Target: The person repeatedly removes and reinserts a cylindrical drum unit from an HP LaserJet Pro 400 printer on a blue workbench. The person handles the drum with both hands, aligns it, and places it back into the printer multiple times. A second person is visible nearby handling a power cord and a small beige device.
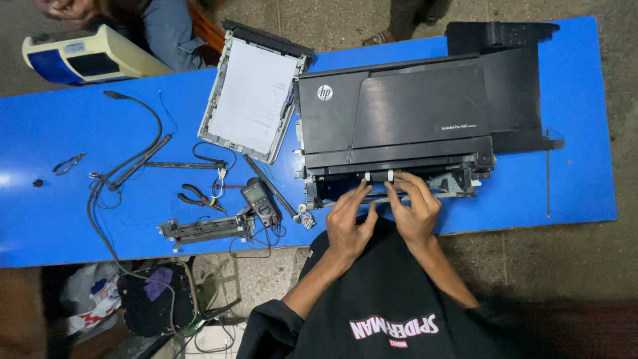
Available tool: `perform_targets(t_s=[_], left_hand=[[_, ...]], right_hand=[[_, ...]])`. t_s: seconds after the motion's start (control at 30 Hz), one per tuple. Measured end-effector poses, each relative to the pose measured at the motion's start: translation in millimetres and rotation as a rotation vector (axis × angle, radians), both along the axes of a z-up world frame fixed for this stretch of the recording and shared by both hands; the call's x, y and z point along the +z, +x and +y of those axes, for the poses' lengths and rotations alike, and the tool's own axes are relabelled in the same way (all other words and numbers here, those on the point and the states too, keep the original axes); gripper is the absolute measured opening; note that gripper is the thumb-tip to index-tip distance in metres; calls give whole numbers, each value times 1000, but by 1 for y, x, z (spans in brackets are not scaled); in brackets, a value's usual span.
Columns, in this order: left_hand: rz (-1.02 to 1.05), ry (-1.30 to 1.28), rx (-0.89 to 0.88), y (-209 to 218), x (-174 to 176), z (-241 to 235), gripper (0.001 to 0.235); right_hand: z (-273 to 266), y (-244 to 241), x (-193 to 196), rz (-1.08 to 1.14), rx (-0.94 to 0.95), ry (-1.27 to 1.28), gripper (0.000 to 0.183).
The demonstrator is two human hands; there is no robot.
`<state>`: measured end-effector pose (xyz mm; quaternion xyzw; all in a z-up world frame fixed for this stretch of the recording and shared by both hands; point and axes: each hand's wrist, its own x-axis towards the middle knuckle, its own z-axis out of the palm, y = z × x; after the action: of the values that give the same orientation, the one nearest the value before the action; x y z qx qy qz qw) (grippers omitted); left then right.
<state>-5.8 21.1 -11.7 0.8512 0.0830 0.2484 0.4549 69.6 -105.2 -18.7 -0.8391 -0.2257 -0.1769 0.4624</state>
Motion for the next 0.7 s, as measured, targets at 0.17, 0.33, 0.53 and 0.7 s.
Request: perform_targets(t_s=[0.17,0.33,0.53,0.7], left_hand=[[-5,-74,0,2,0,5,38],[7,-128,-18,2,0,9,38],[27,-175,-66,1,2,15,40],[11,-197,-91,6,4,14,41]], right_hand=[[4,-2,-2,0,-9,58,18],[3,-5,-6,18,-57,105,18],[3,-12,-10,12,-69,168,19],[0,-7,-7,-10,-96,148,19]])
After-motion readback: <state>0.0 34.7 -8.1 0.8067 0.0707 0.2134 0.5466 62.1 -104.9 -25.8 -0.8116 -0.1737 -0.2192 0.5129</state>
